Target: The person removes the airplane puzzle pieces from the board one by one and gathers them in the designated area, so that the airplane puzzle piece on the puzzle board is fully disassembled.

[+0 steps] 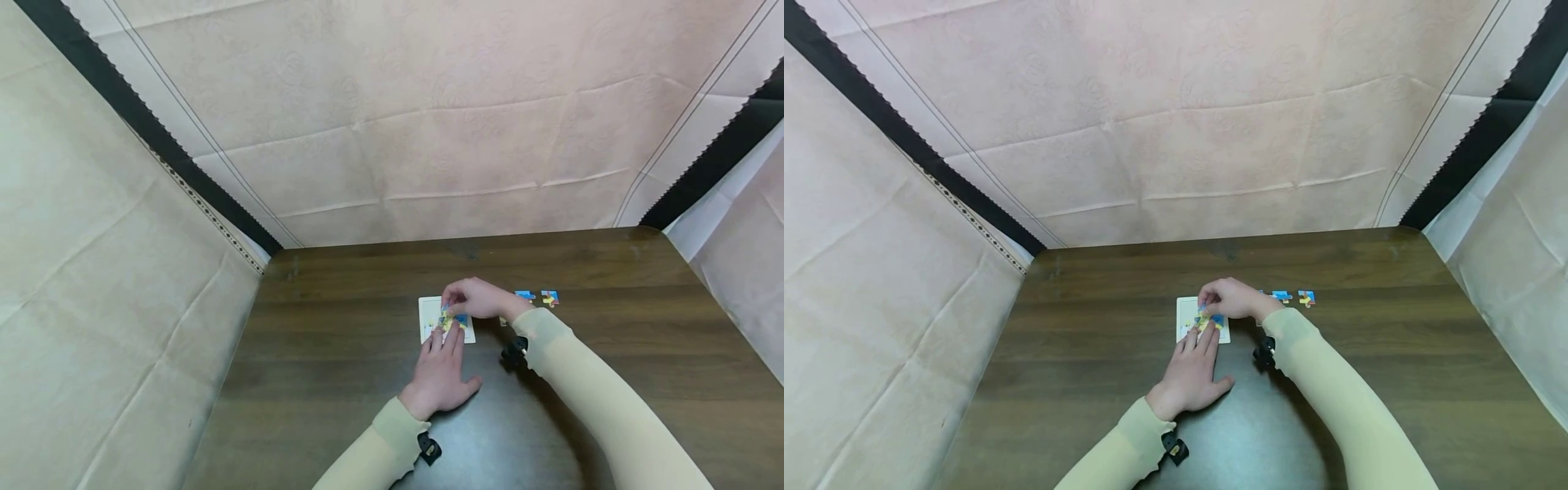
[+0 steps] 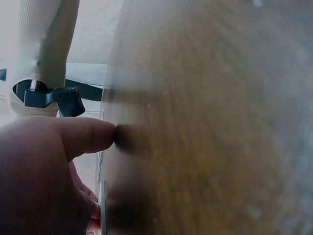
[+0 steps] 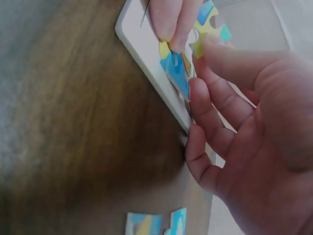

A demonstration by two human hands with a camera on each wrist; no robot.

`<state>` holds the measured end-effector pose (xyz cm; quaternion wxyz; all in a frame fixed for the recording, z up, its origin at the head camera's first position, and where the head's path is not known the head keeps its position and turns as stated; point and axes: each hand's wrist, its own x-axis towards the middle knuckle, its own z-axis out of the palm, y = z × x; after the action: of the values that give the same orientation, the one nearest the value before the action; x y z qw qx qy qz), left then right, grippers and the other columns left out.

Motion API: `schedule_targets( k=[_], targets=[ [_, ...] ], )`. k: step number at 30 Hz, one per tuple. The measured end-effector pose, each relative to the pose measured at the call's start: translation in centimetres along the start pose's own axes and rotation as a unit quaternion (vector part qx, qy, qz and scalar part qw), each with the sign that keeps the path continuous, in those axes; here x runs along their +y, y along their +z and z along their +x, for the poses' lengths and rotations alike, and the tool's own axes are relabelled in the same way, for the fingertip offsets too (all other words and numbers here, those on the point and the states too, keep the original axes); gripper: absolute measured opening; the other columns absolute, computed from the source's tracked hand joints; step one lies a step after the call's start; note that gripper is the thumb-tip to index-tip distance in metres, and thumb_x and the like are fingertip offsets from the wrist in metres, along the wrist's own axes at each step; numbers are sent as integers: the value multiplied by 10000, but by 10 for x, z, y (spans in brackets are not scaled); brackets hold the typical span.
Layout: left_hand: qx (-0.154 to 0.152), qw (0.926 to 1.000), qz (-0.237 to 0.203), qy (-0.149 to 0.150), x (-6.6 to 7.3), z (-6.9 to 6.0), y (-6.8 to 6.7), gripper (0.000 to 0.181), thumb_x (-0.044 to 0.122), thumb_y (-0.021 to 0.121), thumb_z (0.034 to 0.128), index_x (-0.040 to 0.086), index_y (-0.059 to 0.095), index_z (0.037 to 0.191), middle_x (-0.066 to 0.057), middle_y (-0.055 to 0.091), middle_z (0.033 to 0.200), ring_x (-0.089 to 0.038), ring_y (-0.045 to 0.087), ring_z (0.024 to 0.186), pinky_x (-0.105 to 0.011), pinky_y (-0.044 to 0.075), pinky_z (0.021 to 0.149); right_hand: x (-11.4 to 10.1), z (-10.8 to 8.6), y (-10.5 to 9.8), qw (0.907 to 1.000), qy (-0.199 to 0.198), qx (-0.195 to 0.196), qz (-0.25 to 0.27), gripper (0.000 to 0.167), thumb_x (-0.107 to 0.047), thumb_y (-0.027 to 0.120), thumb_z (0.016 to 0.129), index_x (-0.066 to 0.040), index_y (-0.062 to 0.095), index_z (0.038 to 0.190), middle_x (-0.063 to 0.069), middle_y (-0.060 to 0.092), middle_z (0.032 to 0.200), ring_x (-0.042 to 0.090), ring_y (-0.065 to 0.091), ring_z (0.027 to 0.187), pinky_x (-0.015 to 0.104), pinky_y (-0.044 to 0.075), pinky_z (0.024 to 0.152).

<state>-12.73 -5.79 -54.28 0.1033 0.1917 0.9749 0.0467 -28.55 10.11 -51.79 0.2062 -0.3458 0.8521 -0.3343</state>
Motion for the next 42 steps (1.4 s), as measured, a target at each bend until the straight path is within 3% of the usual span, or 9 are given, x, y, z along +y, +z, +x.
schedule_targets(
  k=[7,12,21,28,34,42],
  targets=[
    [-49,10000,50,66,-1,1,2,956,718,490,1023,115,226,1718,-26,123,1797,-332,173,1610,-480,253,1257,14,-11,2,9962,118,407,760,126,-224,677,1079,-146,706,1174,-19,728,1064,184,662,1007,439,530,954],
    [14,9999,58,120,-2,1,2,966,716,500,1020,100,232,1714,-45,128,1795,-340,188,1602,-485,260,1250,24,-27,1,9911,171,859,1003,204,-242,644,1098,-135,727,1251,10,717,1075,219,634,986,432,518,900],
    [-13,9999,103,117,-1,-1,-2,984,708,528,1014,72,238,1707,-87,129,1792,-359,186,1601,-500,244,1263,35,-67,-10,9836,466,1318,1140,317,-286,643,1099,-101,713,1347,58,711,1093,259,626,956,386,538,817],
    [-46,9999,24,154,-1,-3,-7,967,685,542,1019,62,256,1700,-95,158,1785,-357,196,1600,-502,239,1266,54,-105,-18,9745,964,1730,1058,297,-313,673,1081,-95,741,1271,58,723,1092,246,623,952,332,534,807],
    [-26,9998,121,158,0,-4,-9,953,673,538,1027,57,260,1698,-100,165,1782,-357,207,1596,-500,243,1265,66,-130,-24,9692,1189,1838,1125,344,-334,702,1062,-87,737,1298,83,729,1103,263,607,927,331,524,744],
    [-42,9998,76,161,-1,-5,-9,950,673,523,1034,64,238,1706,-96,140,1789,-358,176,1612,-504,219,1276,74,-151,-28,9652,1533,1907,927,346,-337,719,1051,-45,712,1236,71,754,1061,224,678,937,312,549,788]
  ],
)
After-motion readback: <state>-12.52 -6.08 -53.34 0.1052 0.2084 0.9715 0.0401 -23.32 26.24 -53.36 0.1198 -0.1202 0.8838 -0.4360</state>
